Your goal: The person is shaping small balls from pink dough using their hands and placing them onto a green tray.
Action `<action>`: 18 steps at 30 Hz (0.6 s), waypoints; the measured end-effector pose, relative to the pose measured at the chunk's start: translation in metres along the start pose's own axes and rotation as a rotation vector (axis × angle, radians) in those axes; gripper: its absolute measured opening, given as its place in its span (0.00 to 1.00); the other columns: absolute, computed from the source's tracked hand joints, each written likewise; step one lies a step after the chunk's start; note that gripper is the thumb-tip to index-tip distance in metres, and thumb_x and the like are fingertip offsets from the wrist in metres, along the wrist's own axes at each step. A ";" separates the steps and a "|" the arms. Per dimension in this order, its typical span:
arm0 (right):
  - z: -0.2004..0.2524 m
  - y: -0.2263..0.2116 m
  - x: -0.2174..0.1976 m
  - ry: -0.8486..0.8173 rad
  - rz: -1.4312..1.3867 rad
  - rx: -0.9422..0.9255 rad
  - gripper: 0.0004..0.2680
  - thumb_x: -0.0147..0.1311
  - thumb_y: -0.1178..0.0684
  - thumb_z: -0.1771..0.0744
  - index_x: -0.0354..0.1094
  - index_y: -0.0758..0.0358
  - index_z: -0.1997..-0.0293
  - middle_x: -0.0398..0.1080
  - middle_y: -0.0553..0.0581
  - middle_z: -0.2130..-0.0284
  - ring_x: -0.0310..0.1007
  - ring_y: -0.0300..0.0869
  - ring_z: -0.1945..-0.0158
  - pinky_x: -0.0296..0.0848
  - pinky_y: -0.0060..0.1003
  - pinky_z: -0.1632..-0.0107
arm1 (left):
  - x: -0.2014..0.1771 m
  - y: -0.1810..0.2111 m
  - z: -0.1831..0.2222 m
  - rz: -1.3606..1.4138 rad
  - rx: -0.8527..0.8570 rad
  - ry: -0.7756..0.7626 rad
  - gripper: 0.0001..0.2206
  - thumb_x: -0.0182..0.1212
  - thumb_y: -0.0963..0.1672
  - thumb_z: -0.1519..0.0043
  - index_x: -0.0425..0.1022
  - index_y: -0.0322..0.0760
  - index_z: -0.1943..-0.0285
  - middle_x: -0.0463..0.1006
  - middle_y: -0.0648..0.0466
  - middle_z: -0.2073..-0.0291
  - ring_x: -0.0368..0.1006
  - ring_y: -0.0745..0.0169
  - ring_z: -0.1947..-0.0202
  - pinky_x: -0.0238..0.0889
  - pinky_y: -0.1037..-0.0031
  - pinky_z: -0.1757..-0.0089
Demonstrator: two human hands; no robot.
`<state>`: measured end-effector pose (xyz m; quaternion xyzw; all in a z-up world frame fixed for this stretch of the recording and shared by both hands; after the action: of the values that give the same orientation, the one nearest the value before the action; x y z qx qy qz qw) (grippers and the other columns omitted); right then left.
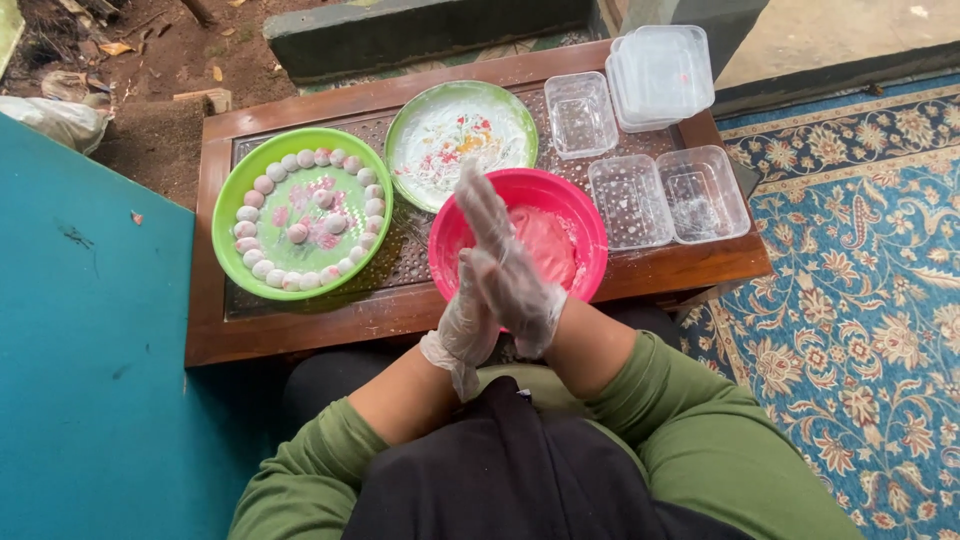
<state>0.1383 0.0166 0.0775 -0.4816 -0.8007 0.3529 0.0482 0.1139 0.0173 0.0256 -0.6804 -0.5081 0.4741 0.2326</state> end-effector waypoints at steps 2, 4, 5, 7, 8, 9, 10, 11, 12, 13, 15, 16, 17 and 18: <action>0.016 -0.021 0.014 -0.051 0.019 -0.011 0.23 0.35 0.46 0.27 0.41 0.59 0.20 0.36 0.61 0.21 0.29 0.52 0.18 0.25 0.48 0.20 | 0.011 -0.011 -0.004 -0.016 -0.017 0.005 0.25 0.21 0.48 0.22 0.39 0.30 0.18 0.38 0.45 0.20 0.35 0.55 0.21 0.41 0.61 0.28; 0.023 -0.033 0.017 -0.086 0.052 -0.026 0.24 0.41 0.44 0.28 0.45 0.61 0.21 0.38 0.63 0.22 0.30 0.54 0.18 0.25 0.49 0.20 | 0.017 -0.018 -0.012 -0.029 -0.032 0.032 0.25 0.22 0.48 0.22 0.39 0.30 0.18 0.38 0.44 0.20 0.35 0.55 0.21 0.40 0.61 0.27; 0.023 -0.030 0.017 -0.108 0.052 0.020 0.25 0.44 0.46 0.28 0.44 0.60 0.21 0.38 0.64 0.22 0.30 0.55 0.19 0.27 0.50 0.20 | 0.018 -0.022 -0.014 -0.046 -0.049 0.054 0.25 0.22 0.48 0.21 0.39 0.29 0.17 0.38 0.43 0.20 0.35 0.54 0.20 0.40 0.60 0.27; 0.018 -0.022 0.014 -0.134 0.051 0.062 0.25 0.47 0.48 0.29 0.43 0.59 0.20 0.37 0.65 0.22 0.30 0.57 0.19 0.28 0.50 0.20 | 0.015 -0.028 -0.013 -0.064 -0.071 0.075 0.25 0.22 0.48 0.21 0.39 0.29 0.17 0.38 0.43 0.20 0.35 0.53 0.20 0.40 0.60 0.27; 0.012 -0.039 0.005 -0.073 0.073 -0.162 0.25 0.39 0.45 0.27 0.31 0.50 0.19 0.30 0.59 0.21 0.25 0.52 0.18 0.29 0.54 0.17 | 0.010 -0.030 -0.010 -0.083 -0.090 0.096 0.25 0.23 0.48 0.20 0.38 0.29 0.17 0.38 0.42 0.19 0.35 0.52 0.20 0.40 0.59 0.27; 0.013 -0.055 -0.002 -0.015 0.091 -0.386 0.25 0.31 0.43 0.25 0.19 0.40 0.17 0.23 0.53 0.20 0.21 0.48 0.16 0.29 0.57 0.15 | 0.006 -0.032 -0.005 -0.103 -0.109 0.112 0.25 0.23 0.48 0.20 0.38 0.28 0.17 0.38 0.41 0.19 0.35 0.51 0.20 0.39 0.58 0.27; 0.011 -0.037 -0.005 -0.020 0.086 -0.389 0.25 0.31 0.43 0.25 0.19 0.40 0.17 0.23 0.53 0.20 0.21 0.48 0.16 0.29 0.57 0.15 | 0.003 -0.031 -0.005 -0.105 -0.113 0.107 0.25 0.23 0.48 0.20 0.38 0.28 0.17 0.38 0.41 0.19 0.35 0.51 0.20 0.39 0.58 0.27; 0.011 -0.021 -0.008 -0.001 0.140 -0.416 0.26 0.31 0.37 0.27 0.23 0.43 0.18 0.29 0.69 0.24 0.26 0.65 0.21 0.34 0.68 0.21 | -0.003 -0.030 -0.005 -0.121 -0.127 0.127 0.25 0.23 0.48 0.19 0.38 0.28 0.17 0.38 0.40 0.19 0.35 0.51 0.20 0.39 0.58 0.26; 0.011 -0.005 -0.012 0.017 0.193 -0.443 0.28 0.32 0.32 0.29 0.26 0.45 0.20 0.35 0.85 0.27 0.32 0.82 0.25 0.40 0.80 0.28 | -0.009 -0.029 -0.004 -0.136 -0.140 0.146 0.25 0.24 0.48 0.19 0.38 0.28 0.16 0.38 0.39 0.19 0.35 0.50 0.20 0.39 0.57 0.26; 0.007 -0.023 -0.005 0.013 0.194 -0.443 0.28 0.32 0.32 0.29 0.26 0.45 0.20 0.35 0.85 0.27 0.32 0.82 0.25 0.40 0.80 0.28 | -0.009 -0.030 -0.008 -0.133 -0.143 0.144 0.25 0.24 0.48 0.19 0.38 0.28 0.16 0.38 0.39 0.19 0.35 0.50 0.20 0.39 0.57 0.26; -0.010 -0.019 0.001 0.050 -0.023 -0.017 0.22 0.25 0.37 0.25 0.43 0.50 0.19 0.40 0.59 0.21 0.31 0.53 0.18 0.29 0.52 0.20 | -0.012 -0.032 -0.012 -0.161 -0.174 0.180 0.25 0.25 0.48 0.18 0.37 0.27 0.16 0.38 0.38 0.19 0.35 0.48 0.20 0.38 0.56 0.26; 0.003 -0.019 0.007 0.043 -0.023 -0.014 0.22 0.25 0.37 0.25 0.43 0.50 0.19 0.40 0.59 0.21 0.31 0.53 0.18 0.29 0.52 0.20 | -0.007 -0.036 -0.015 -0.158 -0.175 0.173 0.25 0.25 0.48 0.18 0.37 0.27 0.16 0.38 0.38 0.19 0.35 0.48 0.20 0.38 0.56 0.26; 0.014 -0.020 0.023 -0.065 0.043 -0.040 0.24 0.32 0.38 0.27 0.44 0.53 0.20 0.39 0.63 0.22 0.30 0.57 0.18 0.25 0.55 0.21 | -0.002 -0.041 -0.020 -0.174 -0.194 0.194 0.25 0.25 0.48 0.17 0.37 0.27 0.16 0.38 0.37 0.19 0.35 0.47 0.19 0.38 0.56 0.26; 0.027 -0.020 0.039 -0.172 0.109 -0.067 0.26 0.39 0.38 0.28 0.46 0.57 0.21 0.37 0.67 0.22 0.28 0.60 0.19 0.22 0.57 0.22 | 0.002 -0.046 -0.024 -0.190 -0.213 0.215 0.25 0.25 0.48 0.17 0.37 0.26 0.15 0.37 0.36 0.19 0.35 0.47 0.19 0.37 0.55 0.26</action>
<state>0.0915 0.0288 0.0597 -0.4938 -0.7858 0.3682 -0.0561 0.1135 0.0404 0.0722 -0.6967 -0.5898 0.3182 0.2561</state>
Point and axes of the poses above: each hand's wrist, its own z-axis away from the middle knuckle, its own x-axis out of the palm, y = z × x, the point moved 10 cm from there along -z, towards the middle knuckle
